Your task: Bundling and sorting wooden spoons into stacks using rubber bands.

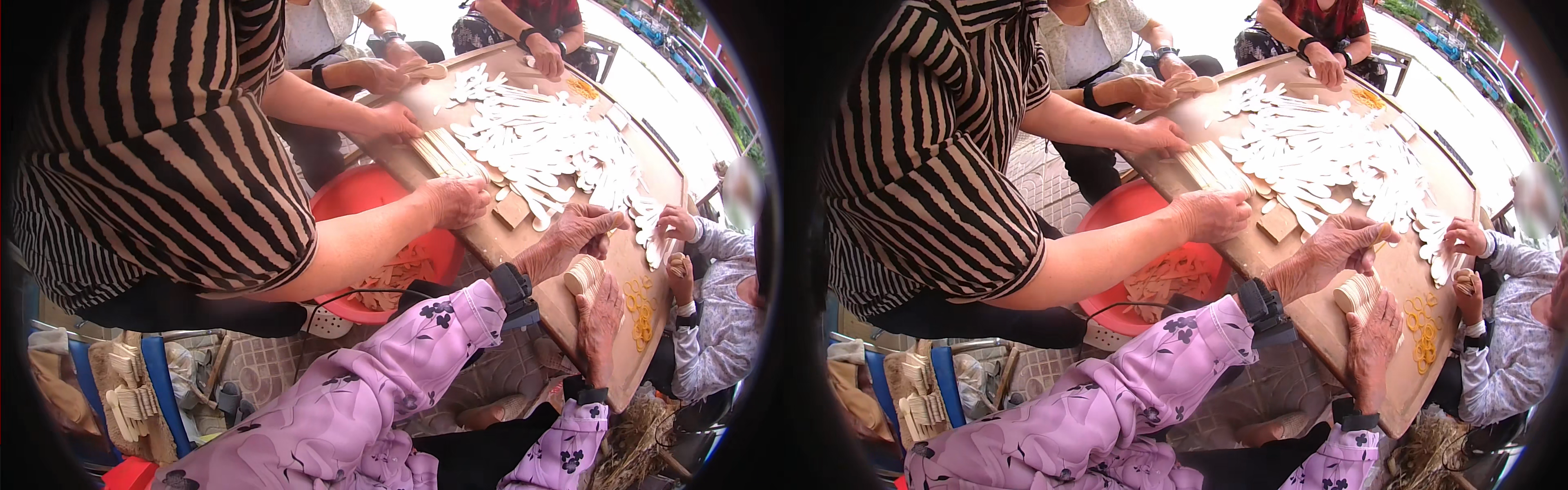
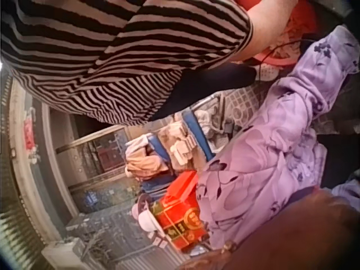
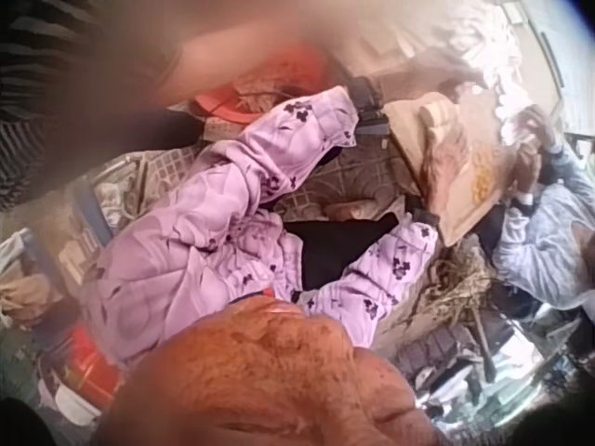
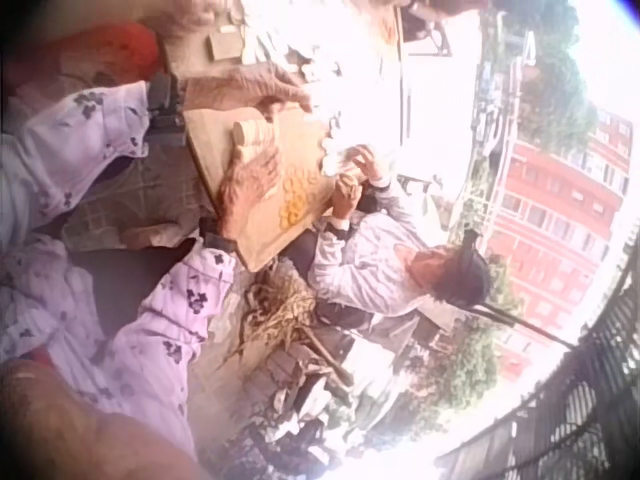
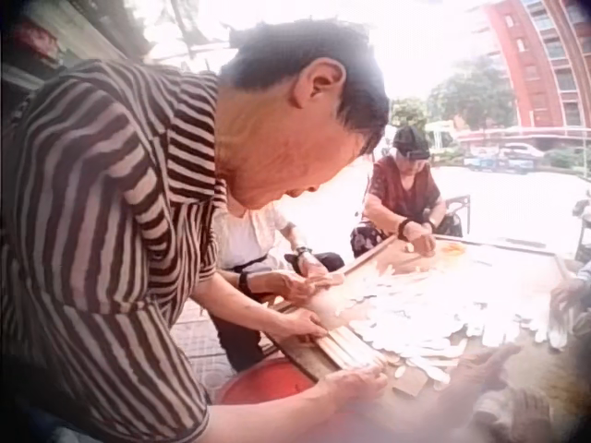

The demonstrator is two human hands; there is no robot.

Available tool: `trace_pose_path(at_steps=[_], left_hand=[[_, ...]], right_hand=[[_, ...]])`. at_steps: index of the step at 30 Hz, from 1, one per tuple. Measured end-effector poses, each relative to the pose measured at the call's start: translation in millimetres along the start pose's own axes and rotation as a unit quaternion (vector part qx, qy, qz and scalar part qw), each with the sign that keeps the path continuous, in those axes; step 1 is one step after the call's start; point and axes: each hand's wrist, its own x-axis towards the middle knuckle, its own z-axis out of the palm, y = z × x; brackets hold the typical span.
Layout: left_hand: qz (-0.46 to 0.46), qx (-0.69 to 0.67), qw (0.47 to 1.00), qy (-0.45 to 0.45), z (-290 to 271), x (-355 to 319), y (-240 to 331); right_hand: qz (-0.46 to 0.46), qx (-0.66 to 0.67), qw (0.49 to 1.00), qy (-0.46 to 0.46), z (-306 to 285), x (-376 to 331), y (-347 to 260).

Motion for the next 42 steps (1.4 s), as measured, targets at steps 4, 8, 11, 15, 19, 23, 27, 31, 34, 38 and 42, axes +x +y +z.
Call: trace_pose_path(at_steps=[4,8,11,15,19,23,27,31,34,38,42], left_hand=[[0.033,0.102,0.993,0.052,5.6,-0.9,-0.9],[0.087,0.255,0.961,0.057,9.8,-0.1,-5.7],[0.125,0.329,0.931,0.098,12.0,-0.7,-4.7],[0.112,0.324,0.932,0.123,11.9,-4.3,0.8],[0.123,0.330,0.927,0.129,13.3,-3.3,-0.7],[0.099,0.350,0.922,0.132,11.3,4.2,-5.8],[0.070,0.479,0.862,0.151,-4.3,7.6,6.2],[0.013,0.604,0.778,0.170,-23.6,-2.0,10.7],[-0.028,0.658,0.739,0.137,-20.5,-0.4,2.0],[-0.116,0.646,0.750,0.082,-17.8,-2.6,-1.3],[-0.103,0.635,0.758,0.106,-21.4,-2.5,-7.5]], right_hand=[[-0.008,0.005,1.000,-0.014,-3.8,2.2,-6.5],[-0.018,0.006,1.000,-0.010,-4.2,1.8,-4.2],[-0.022,0.003,1.000,-0.011,-3.4,2.2,-3.6],[-0.017,-0.009,1.000,-0.022,-3.4,3.1,-6.0],[-0.018,-0.014,1.000,-0.012,-0.9,0.6,-1.6],[-0.008,-0.014,1.000,-0.007,5.0,0.4,12.0],[0.019,-0.022,1.000,-0.006,-6.4,1.1,8.4],[-0.010,0.010,1.000,0.017,9.0,5.6,0.1],[-0.002,0.002,1.000,0.016,7.1,3.1,1.4],[-0.001,0.010,1.000,0.021,6.4,2.1,2.7],[-0.008,0.000,1.000,0.025,10.0,2.7,1.3]])
